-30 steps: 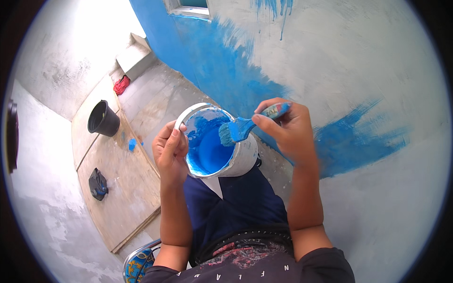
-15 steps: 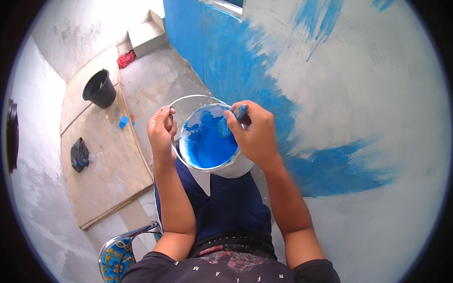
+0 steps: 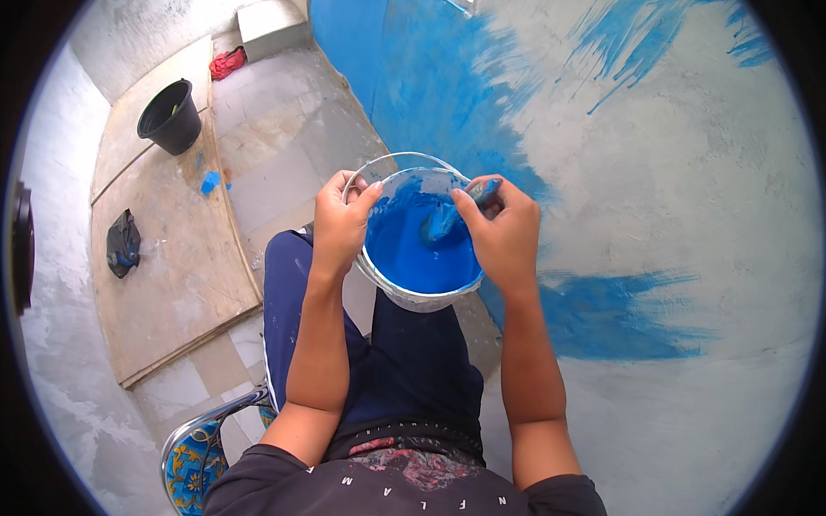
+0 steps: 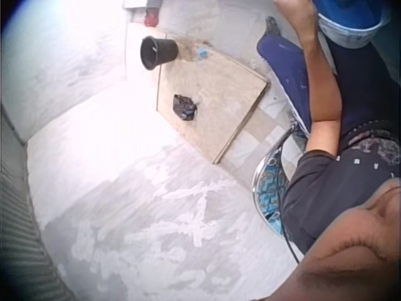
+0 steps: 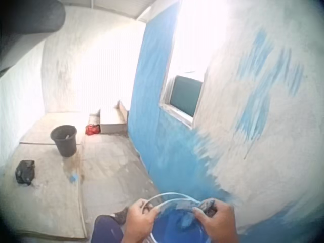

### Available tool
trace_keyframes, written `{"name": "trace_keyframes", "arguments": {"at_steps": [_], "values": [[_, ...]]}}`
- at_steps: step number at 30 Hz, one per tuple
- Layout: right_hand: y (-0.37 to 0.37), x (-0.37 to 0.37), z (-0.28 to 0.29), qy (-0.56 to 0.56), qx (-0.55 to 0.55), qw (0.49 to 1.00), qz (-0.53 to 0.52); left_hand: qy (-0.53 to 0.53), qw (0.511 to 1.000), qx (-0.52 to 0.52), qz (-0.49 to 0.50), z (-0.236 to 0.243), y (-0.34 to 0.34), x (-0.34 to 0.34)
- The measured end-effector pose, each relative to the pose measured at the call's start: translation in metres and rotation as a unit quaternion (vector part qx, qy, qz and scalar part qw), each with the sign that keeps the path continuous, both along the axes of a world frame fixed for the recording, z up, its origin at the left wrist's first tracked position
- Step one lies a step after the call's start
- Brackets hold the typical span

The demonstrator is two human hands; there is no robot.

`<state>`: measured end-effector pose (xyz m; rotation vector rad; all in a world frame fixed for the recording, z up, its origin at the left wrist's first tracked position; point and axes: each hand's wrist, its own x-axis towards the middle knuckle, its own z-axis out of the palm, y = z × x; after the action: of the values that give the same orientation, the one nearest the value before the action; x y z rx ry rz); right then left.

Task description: The person paints a concrete wall blue using a paintbrush and a bucket of paint, alternating between dipping the brush into the bucket and applying the paint to the surface.

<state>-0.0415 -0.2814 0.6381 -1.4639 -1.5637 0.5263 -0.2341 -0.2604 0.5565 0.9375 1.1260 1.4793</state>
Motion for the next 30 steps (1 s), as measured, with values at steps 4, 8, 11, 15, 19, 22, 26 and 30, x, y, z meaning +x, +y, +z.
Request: {"name": "trace_keyframes", "arguments": {"at_steps": [4,8,11,15,19,22,26,30], "values": [[0.009,-0.01,0.005,-0.092,0.002,0.996,-0.005,-0.002,1.0,-0.003,-0.001,-0.003,0.0,-0.004],[0.011,-0.013,-0.005,-0.099,0.011,0.995,-0.002,0.009,1.0,-0.012,0.002,-0.008,0.001,-0.008],[0.01,-0.013,-0.008,-0.123,-0.004,0.992,0.005,0.007,1.0,-0.016,-0.003,-0.008,0.001,-0.011],[0.01,-0.014,-0.011,-0.173,-0.025,0.985,0.001,-0.003,1.0,-0.017,-0.005,-0.008,0.003,-0.012],[0.013,-0.013,-0.01,-0.185,-0.031,0.982,-0.003,-0.017,1.0,-0.016,-0.013,-0.008,0.006,-0.01],[0.014,-0.01,-0.011,-0.182,-0.042,0.982,-0.002,-0.025,0.999,-0.014,-0.023,-0.007,0.007,-0.008],[0.016,-0.004,-0.014,-0.175,-0.043,0.984,0.003,-0.031,0.999,-0.015,-0.032,-0.008,0.008,-0.006],[0.016,0.001,-0.017,-0.189,-0.043,0.981,-0.006,-0.041,0.999,-0.008,-0.031,-0.01,0.011,-0.002]]}}
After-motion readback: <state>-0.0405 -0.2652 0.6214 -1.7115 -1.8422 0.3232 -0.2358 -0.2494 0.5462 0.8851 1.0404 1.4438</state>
